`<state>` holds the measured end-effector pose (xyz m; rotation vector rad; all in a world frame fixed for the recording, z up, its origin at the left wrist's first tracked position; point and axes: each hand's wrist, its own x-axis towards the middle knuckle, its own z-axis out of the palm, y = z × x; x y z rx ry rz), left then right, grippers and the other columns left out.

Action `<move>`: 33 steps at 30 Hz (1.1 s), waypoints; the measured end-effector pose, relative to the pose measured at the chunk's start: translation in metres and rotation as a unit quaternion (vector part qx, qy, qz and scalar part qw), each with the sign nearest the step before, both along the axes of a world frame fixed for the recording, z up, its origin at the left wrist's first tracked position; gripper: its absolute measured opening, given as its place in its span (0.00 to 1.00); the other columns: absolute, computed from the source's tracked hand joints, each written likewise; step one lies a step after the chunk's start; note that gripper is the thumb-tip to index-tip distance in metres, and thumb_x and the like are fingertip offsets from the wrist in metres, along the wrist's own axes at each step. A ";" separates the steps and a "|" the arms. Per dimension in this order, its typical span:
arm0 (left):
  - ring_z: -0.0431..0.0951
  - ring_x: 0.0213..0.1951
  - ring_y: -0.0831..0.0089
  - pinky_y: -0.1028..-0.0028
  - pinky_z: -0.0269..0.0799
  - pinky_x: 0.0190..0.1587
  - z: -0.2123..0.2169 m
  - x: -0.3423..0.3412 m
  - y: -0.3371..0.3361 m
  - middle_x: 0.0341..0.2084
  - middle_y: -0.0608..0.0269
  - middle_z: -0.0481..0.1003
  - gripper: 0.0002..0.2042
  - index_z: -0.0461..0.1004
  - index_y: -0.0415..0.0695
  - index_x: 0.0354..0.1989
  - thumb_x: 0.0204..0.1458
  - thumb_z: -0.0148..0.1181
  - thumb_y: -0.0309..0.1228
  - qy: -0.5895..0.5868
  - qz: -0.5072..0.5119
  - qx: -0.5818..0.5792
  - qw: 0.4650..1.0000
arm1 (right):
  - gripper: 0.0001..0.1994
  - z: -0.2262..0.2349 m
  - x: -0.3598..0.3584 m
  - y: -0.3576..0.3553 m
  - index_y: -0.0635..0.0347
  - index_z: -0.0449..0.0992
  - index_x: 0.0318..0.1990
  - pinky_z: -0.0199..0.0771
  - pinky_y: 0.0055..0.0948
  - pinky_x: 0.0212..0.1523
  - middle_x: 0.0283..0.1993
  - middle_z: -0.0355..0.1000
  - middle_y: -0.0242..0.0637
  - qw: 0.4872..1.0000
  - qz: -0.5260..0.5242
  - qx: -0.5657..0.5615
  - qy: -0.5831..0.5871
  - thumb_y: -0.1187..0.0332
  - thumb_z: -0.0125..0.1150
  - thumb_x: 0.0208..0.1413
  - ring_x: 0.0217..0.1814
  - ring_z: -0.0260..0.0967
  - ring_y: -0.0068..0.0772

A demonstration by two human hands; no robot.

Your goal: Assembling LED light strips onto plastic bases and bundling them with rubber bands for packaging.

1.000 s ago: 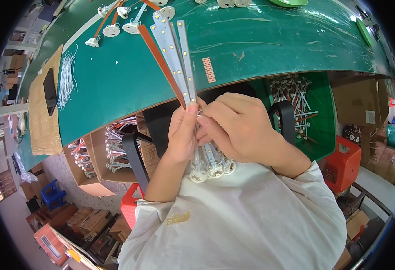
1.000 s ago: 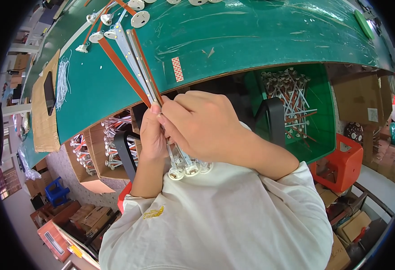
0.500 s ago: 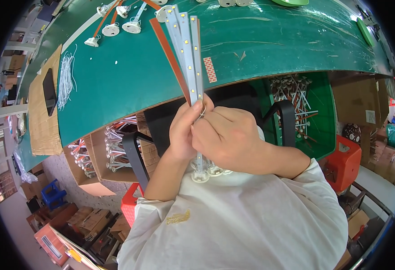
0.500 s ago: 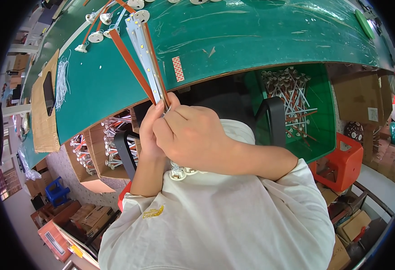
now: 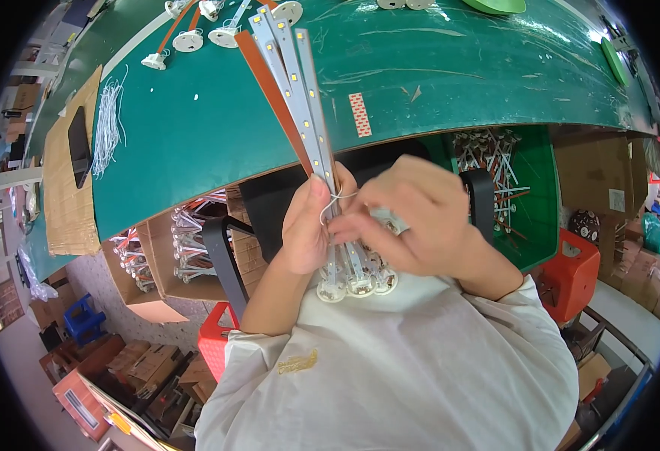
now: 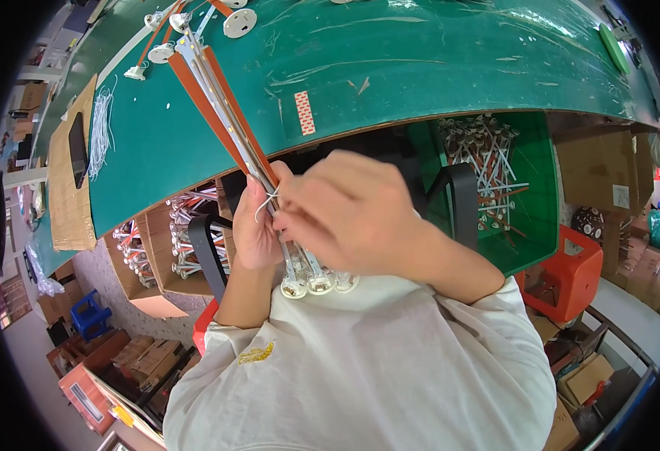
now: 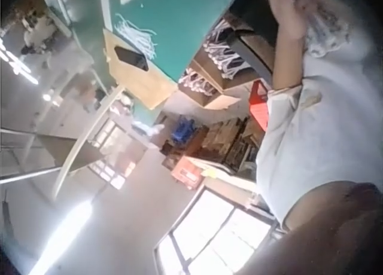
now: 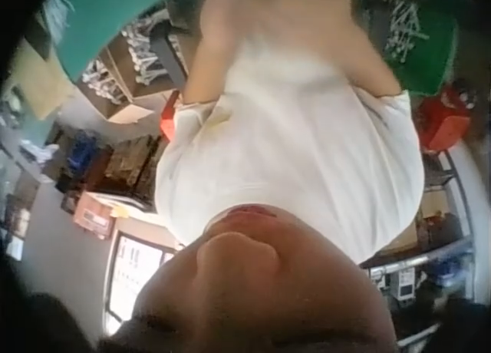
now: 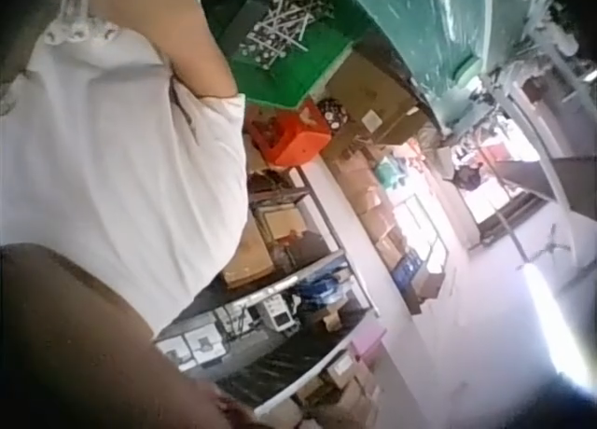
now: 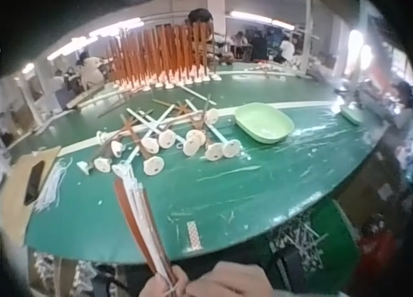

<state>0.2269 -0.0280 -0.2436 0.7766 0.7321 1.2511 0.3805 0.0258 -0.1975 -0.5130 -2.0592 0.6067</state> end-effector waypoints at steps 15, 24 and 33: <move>0.53 0.19 0.87 0.84 0.49 0.19 0.000 -0.003 0.006 0.20 0.72 0.60 0.17 0.63 0.42 0.36 0.65 0.39 0.44 -0.105 -0.056 -0.017 0.993 | 0.13 -0.003 0.002 0.003 0.68 0.74 0.35 0.68 0.23 0.20 0.31 0.69 0.37 0.991 -0.017 0.102 -0.085 0.76 0.66 0.38 0.24 0.67 0.29; 0.58 0.24 0.83 0.80 0.56 0.28 0.018 0.012 -0.007 0.20 0.72 0.60 0.33 0.62 0.41 0.53 0.61 0.23 0.60 0.031 -0.001 -0.063 0.997 | 0.18 0.009 0.011 0.008 0.68 0.71 0.33 0.67 0.21 0.17 0.29 0.64 0.37 0.958 0.001 0.170 -0.230 0.66 0.67 0.35 0.23 0.67 0.26; 0.60 0.26 0.84 0.81 0.56 0.28 0.023 0.018 -0.010 0.28 0.71 0.66 0.41 0.57 0.36 0.60 0.56 0.28 0.66 0.124 0.038 -0.025 0.991 | 0.12 0.010 0.012 -0.002 0.67 0.70 0.32 0.63 0.22 0.14 0.23 0.62 0.34 0.957 -0.030 0.128 -0.258 0.73 0.63 0.39 0.17 0.62 0.25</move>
